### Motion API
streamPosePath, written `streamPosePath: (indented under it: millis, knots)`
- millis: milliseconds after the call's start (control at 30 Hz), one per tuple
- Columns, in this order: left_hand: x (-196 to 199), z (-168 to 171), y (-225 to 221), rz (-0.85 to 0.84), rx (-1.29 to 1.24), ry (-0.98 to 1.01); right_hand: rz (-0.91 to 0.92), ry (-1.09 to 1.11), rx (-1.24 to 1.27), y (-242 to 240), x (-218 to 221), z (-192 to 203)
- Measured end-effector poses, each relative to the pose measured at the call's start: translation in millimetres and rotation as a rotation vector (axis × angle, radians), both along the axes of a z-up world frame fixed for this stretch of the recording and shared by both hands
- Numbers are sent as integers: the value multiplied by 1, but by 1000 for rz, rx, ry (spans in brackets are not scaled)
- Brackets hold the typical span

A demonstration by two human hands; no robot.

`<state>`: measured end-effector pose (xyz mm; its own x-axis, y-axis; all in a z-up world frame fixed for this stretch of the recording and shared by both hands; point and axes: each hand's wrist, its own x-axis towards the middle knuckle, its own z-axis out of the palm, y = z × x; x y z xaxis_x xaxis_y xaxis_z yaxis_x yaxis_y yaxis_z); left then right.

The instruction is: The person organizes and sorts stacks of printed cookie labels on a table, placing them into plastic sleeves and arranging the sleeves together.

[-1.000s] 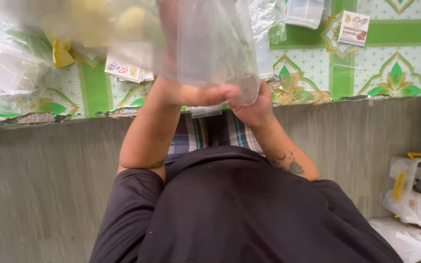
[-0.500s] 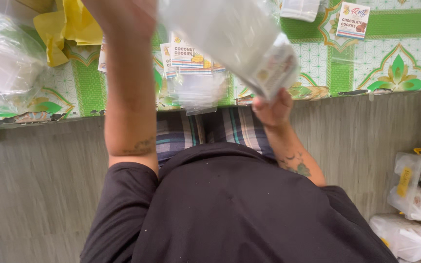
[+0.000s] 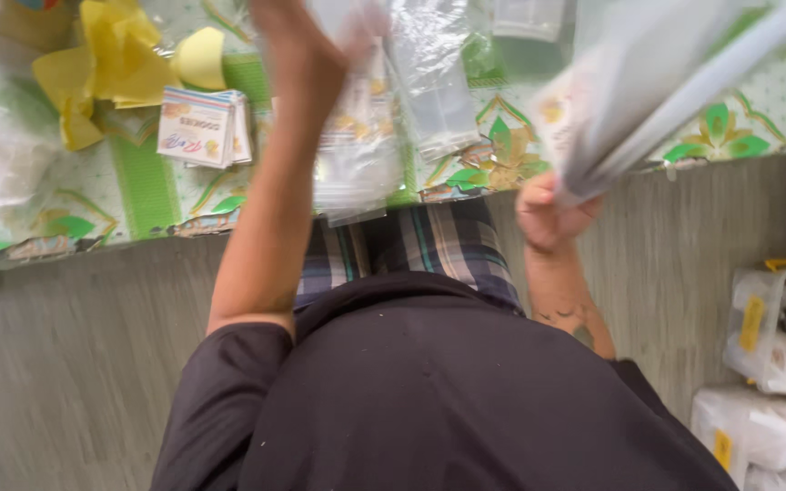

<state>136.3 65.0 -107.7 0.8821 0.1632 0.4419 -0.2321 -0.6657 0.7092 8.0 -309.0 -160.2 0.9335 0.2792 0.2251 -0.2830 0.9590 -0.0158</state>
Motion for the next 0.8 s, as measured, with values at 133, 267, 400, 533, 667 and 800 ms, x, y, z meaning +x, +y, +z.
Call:
streamPosePath:
  millis: [133, 267, 400, 533, 667, 800]
  knots:
    - [-79, 22, -103, -963, -334, -58, 176, 174, 28, 64, -18, 15]
    - [-87, 57, -99, -975, -889, 31, 298, 326, -117, 101, -31, 43]
    - [-92, 72, -57, -929, -1270, 250, 44, 131, -793, 108, -13, 78]
    - [-112, 57, -42, -967, -1504, 583, -451, -375, -1446, 132, -2, 98]
    - [-130, 24, -51, -686, -1742, 839, -397, -693, -1961, 155, -7, 107]
    - [-132, 6, -43, -731, -1559, 697, -324, -852, -2065, 154, 4, 106]
